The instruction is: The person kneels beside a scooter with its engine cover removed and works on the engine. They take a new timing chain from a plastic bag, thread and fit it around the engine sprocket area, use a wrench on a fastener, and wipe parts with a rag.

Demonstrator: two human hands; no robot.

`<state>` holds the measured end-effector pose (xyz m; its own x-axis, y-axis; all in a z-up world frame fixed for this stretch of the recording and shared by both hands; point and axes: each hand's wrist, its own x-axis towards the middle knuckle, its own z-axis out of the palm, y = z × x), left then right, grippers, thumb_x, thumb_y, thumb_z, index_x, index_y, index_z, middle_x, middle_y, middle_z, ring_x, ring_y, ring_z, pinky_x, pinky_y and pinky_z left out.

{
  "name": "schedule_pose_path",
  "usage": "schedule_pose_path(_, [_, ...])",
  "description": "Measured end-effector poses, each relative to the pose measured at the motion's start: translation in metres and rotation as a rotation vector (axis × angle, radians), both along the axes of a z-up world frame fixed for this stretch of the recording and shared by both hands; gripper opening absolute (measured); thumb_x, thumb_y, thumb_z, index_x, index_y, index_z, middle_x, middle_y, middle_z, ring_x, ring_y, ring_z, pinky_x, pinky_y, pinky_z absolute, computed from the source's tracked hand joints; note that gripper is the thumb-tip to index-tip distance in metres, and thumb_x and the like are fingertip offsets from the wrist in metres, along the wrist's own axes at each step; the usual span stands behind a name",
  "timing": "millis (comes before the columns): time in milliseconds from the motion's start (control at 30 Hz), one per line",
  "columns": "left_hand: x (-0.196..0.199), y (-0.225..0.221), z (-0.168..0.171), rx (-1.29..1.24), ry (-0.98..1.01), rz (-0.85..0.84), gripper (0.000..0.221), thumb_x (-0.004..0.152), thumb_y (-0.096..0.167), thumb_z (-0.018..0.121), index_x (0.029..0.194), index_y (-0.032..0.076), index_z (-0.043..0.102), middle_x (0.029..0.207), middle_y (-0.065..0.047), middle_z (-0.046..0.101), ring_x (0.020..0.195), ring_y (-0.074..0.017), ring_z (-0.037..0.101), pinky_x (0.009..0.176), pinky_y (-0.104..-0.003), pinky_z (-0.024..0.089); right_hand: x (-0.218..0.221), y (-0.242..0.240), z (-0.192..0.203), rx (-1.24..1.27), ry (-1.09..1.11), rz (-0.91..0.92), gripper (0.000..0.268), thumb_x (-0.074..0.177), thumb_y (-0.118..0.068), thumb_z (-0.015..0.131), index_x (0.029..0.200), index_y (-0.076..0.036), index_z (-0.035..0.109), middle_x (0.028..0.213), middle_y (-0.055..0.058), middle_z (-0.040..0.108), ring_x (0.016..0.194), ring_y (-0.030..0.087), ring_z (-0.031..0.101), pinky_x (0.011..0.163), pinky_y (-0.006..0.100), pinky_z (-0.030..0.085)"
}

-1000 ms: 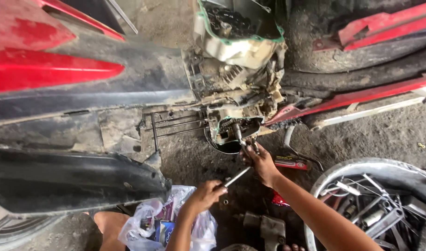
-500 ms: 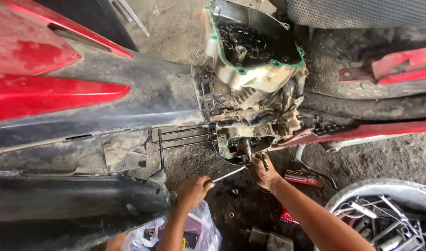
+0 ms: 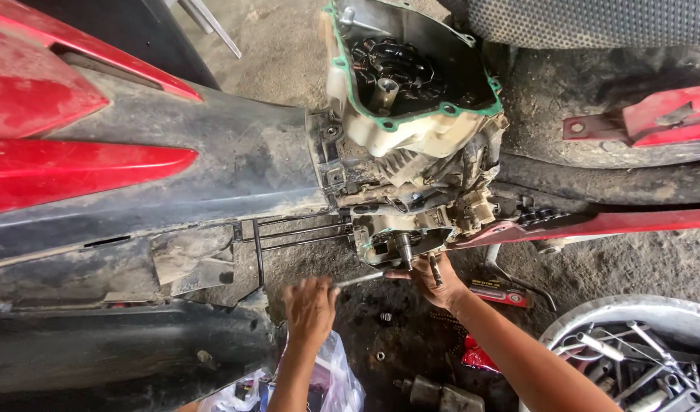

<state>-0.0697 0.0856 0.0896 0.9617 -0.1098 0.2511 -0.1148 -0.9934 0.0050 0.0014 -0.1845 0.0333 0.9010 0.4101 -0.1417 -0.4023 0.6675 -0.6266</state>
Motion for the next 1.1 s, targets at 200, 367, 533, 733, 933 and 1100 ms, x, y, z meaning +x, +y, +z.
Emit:
schedule_pose_path(200, [-0.022, -0.013, -0.009, -0.154, 0.184, 0.089, 0.028, 0.092, 0.035, 0.066, 0.107, 0.012, 0.071, 0.09, -0.007, 0.07, 0.085, -0.0281, 0.066, 0.076, -0.05, 0.044, -0.007, 0.005, 0.009, 0.123, -0.133, -0.028, 0.047, 0.087, -0.019, 0.076, 0.13, -0.013, 0.059, 0.127, 0.011, 0.07, 0.115, 0.029, 0.07, 0.1, 0.059, 0.057])
schedule_pose_path(367, [-0.027, -0.012, 0.003, -0.197, 0.165, 0.052, 0.026, 0.092, 0.031, 0.067, 0.105, 0.009, 0.07, 0.088, -0.008, 0.07, 0.086, -0.0304, 0.067, 0.078, -0.048, 0.047, -0.012, 0.006, 0.012, 0.065, -0.101, -0.086, 0.033, 0.097, -0.012, 0.071, 0.125, 0.003, 0.064, 0.126, 0.019, 0.072, 0.114, 0.034, 0.071, 0.1, 0.059, 0.057])
schedule_pose_path(533, [-0.026, -0.011, 0.007, -0.236, 0.224, 0.093, 0.025, 0.094, 0.032, 0.066, 0.103, 0.009, 0.071, 0.086, -0.009, 0.07, 0.077, -0.0295, 0.068, 0.072, -0.046, 0.051, -0.01, 0.009, 0.009, 0.021, -0.066, -0.122, 0.04, 0.089, -0.01, 0.075, 0.125, -0.002, 0.06, 0.123, 0.018, 0.07, 0.108, 0.033, 0.072, 0.094, 0.055, 0.061])
schedule_pose_path(733, [-0.021, -0.015, 0.009, -0.211, 0.37, 0.145, 0.026, 0.099, 0.032, 0.061, 0.103, 0.008, 0.07, 0.083, -0.01, 0.071, 0.07, -0.0283, 0.069, 0.067, -0.044, 0.055, 0.001, 0.005, -0.017, -0.031, -0.085, -0.088, 0.062, 0.081, -0.028, 0.086, 0.13, -0.005, 0.057, 0.121, 0.016, 0.069, 0.104, 0.032, 0.073, 0.084, 0.046, 0.059])
schedule_pose_path(933, [-0.033, 0.003, 0.001, -0.32, 0.538, 0.061, 0.031, 0.095, 0.036, 0.066, 0.108, 0.008, 0.069, 0.074, -0.011, 0.072, 0.063, -0.0264, 0.069, 0.065, -0.044, 0.055, 0.0, 0.008, -0.002, 0.019, -0.145, -0.08, 0.071, 0.078, -0.043, 0.088, 0.129, -0.002, 0.06, 0.119, 0.018, 0.072, 0.104, 0.032, 0.074, 0.093, 0.052, 0.063])
schedule_pose_path(1100, [-0.026, 0.005, -0.009, -0.24, 0.135, -0.036, 0.031, 0.096, 0.034, 0.063, 0.095, 0.004, 0.068, 0.069, -0.01, 0.067, 0.057, -0.0244, 0.065, 0.053, -0.042, 0.055, -0.002, 0.009, -0.003, 0.059, -0.168, -0.161, 0.068, 0.076, -0.04, 0.09, 0.126, -0.007, 0.058, 0.121, 0.013, 0.069, 0.111, 0.029, 0.071, 0.094, 0.054, 0.062])
